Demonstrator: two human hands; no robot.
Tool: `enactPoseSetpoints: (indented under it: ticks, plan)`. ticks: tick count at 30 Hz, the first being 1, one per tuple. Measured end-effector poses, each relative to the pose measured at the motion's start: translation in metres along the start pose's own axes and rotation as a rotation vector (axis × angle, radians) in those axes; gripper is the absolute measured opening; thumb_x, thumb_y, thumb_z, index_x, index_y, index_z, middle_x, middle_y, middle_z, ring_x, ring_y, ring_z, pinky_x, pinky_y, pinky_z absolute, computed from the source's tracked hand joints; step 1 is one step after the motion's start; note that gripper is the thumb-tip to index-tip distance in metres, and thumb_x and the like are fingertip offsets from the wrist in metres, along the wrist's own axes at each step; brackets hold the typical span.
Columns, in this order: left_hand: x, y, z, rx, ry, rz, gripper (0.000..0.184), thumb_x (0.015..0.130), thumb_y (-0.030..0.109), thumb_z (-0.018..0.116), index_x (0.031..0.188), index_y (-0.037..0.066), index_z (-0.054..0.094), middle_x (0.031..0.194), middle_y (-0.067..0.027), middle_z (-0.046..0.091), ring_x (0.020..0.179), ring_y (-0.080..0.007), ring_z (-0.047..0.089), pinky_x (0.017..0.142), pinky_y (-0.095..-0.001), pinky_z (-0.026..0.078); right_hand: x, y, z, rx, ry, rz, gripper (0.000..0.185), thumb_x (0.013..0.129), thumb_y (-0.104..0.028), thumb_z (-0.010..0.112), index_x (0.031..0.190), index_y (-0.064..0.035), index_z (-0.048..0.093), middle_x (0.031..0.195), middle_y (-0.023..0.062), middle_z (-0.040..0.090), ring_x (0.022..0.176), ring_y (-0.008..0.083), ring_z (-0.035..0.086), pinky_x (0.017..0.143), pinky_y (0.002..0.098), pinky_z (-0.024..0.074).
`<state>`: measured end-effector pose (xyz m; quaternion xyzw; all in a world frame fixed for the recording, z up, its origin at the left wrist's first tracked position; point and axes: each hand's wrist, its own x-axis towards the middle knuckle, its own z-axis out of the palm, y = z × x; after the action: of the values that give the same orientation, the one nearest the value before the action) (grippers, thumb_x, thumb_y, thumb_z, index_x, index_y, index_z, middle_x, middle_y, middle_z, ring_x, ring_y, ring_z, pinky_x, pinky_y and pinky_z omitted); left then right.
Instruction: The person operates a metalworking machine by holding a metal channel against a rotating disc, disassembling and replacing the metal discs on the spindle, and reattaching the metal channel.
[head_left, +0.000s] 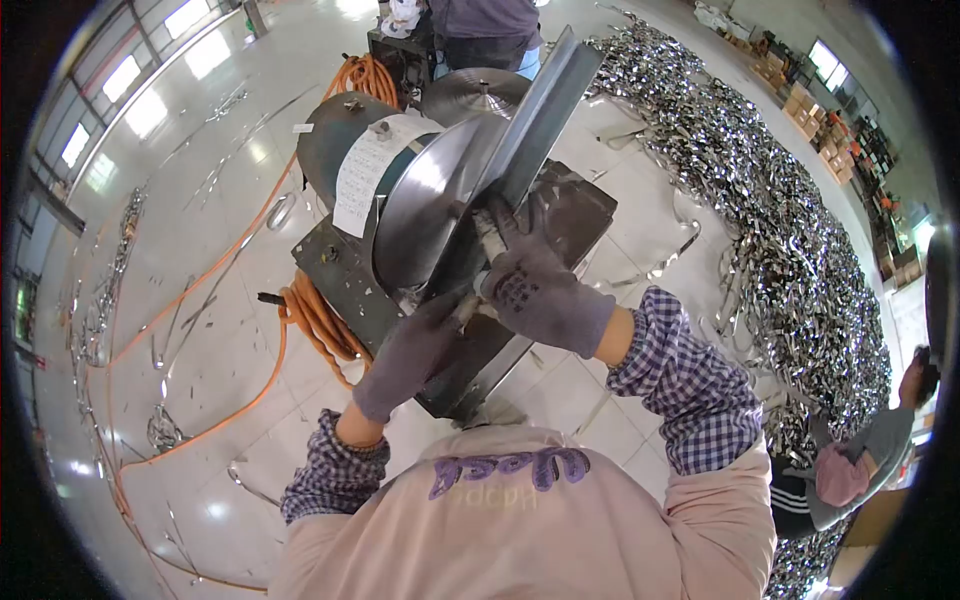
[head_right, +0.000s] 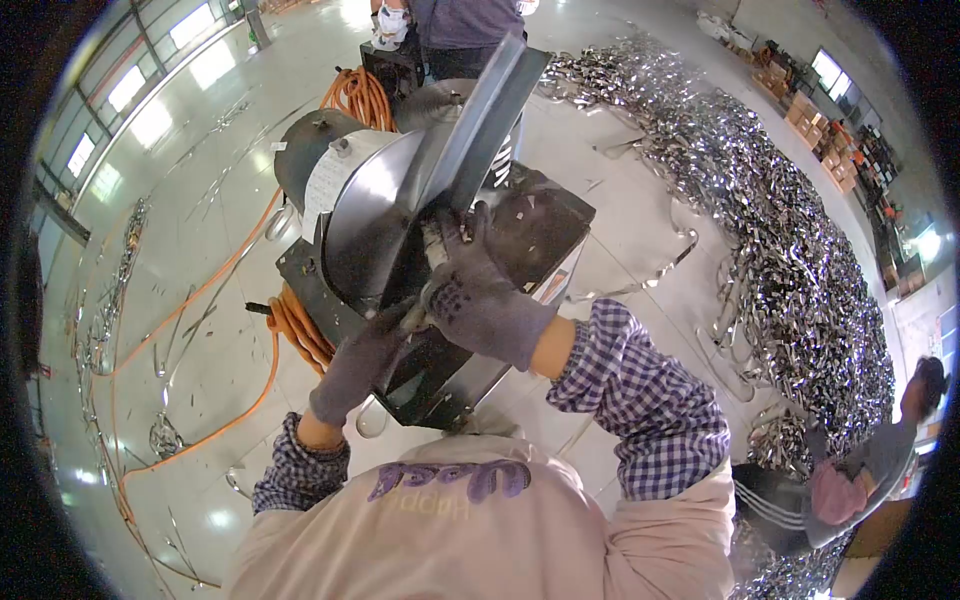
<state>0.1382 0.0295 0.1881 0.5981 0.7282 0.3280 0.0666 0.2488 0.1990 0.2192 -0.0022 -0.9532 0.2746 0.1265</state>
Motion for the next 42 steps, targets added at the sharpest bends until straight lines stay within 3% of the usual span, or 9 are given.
enactPoseSetpoints:
  ticks: [6, 16, 21, 28, 34, 37, 39, 41, 42]
  plan:
    - [-0.017, -0.016, 0.015, -0.690, 0.084, -0.338, 0.042, 0.084, 0.020, 0.060, 0.121, 0.002, 0.051, 0.109, -0.0188, 0.059, 0.101, -0.0344, 0.057, 0.085, -0.0360, 0.045, 0.000, 0.009, -0.003, -0.255, 0.085, -0.169, 0.017, 0.078, -0.026, 0.055, 0.070, -0.0110, 0.058, 0.113, 0.0291, 0.049, 0.124, 0.0528, 0.025, 0.104, 0.0664, 0.0019]
    - [-0.006, 0.019, 0.001, -0.388, -0.025, -0.426, 0.037, 0.082, 0.009, 0.058, 0.116, -0.005, 0.053, 0.106, -0.0119, 0.063, 0.096, -0.0158, 0.058, 0.081, -0.0278, 0.045, -0.002, 0.012, 0.013, -0.730, 0.352, -0.354, 0.019, 0.077, -0.032, 0.060, 0.081, -0.0137, 0.066, 0.139, 0.0300, 0.024, 0.127, 0.0579, 0.013, 0.103, 0.0621, 0.0177]
    - [-0.014, -0.001, 0.030, -0.541, 0.141, -0.399, 0.041, 0.077, 0.003, 0.055, 0.119, -0.001, 0.054, 0.106, -0.0141, 0.063, 0.096, -0.0195, 0.060, 0.082, -0.0301, 0.045, -0.005, -0.001, 0.007, -0.377, 0.330, -0.237, 0.013, 0.078, -0.010, 0.054, 0.089, -0.0032, 0.053, 0.085, 0.0125, 0.051, 0.090, 0.0275, 0.049, 0.089, 0.0410, 0.0373]
    - [-0.032, 0.012, -0.017, -1.013, -0.103, -0.352, 0.049, 0.080, 0.000, 0.050, 0.129, 0.002, 0.044, 0.122, -0.0131, 0.055, 0.112, -0.0202, 0.053, 0.095, -0.0294, 0.039, -0.006, 0.007, 0.010, -0.136, 0.298, -0.239, 0.013, 0.076, -0.011, 0.056, 0.087, -0.0045, 0.055, 0.088, 0.0124, 0.053, 0.085, 0.0281, 0.050, 0.086, 0.0402, 0.0384]
    - [-0.017, 0.029, -0.022, -0.306, -0.075, -0.429, 0.033, 0.081, 0.006, 0.053, 0.113, 0.000, 0.055, 0.102, -0.0149, 0.063, 0.093, -0.0275, 0.061, 0.080, -0.0365, 0.047, 0.003, 0.000, -0.004, -0.459, 0.072, -0.247, 0.014, 0.070, -0.020, 0.061, 0.079, -0.0090, 0.059, 0.096, 0.0196, 0.057, 0.114, 0.0412, 0.037, 0.099, 0.0598, 0.0159]
    - [-0.032, -0.006, 0.013, 0.369, -0.006, -0.084, 0.024, 0.082, 0.014, 0.055, 0.100, -0.001, 0.059, 0.085, -0.0147, 0.063, 0.079, -0.0283, 0.063, 0.070, -0.0369, 0.048, 0.000, 0.009, -0.003, -0.301, 0.058, -0.192, 0.018, 0.071, -0.027, 0.061, 0.077, -0.0096, 0.059, 0.100, 0.0258, 0.056, 0.126, 0.0465, 0.029, 0.103, 0.0688, 0.0056]
    - [-0.059, -0.051, 0.025, -0.419, 0.467, -0.502, 0.021, 0.082, 0.014, 0.055, 0.098, 0.000, 0.058, 0.082, -0.0138, 0.062, 0.077, -0.0257, 0.062, 0.069, -0.0343, 0.048, 0.003, 0.006, -0.004, -0.322, 0.048, -0.181, 0.027, 0.073, -0.035, 0.060, 0.079, -0.0083, 0.059, 0.105, 0.0281, 0.054, 0.127, 0.0471, 0.028, 0.102, 0.0693, 0.0057]
    - [-0.062, -0.049, -0.006, -1.511, 0.929, -0.390, 0.020, 0.083, 0.009, 0.053, 0.100, -0.001, 0.056, 0.086, -0.0132, 0.062, 0.077, -0.0229, 0.062, 0.068, -0.0291, 0.048, 0.006, -0.009, -0.013, -0.491, 0.088, -0.234, 0.035, 0.074, -0.042, 0.059, 0.080, -0.0077, 0.060, 0.112, 0.0299, 0.052, 0.128, 0.0477, 0.026, 0.101, 0.0697, 0.0058]
    - [-0.062, -0.087, -0.010, -0.950, 0.865, -0.348, 0.024, 0.083, 0.006, 0.051, 0.105, -0.002, 0.055, 0.094, -0.0132, 0.061, 0.087, -0.0227, 0.059, 0.075, -0.0300, 0.046, 0.006, -0.001, -0.006, -0.522, 0.054, -0.206, 0.040, 0.073, -0.046, 0.059, 0.083, -0.0076, 0.061, 0.119, 0.0309, 0.047, 0.128, 0.0485, 0.024, 0.102, 0.0689, 0.0056]
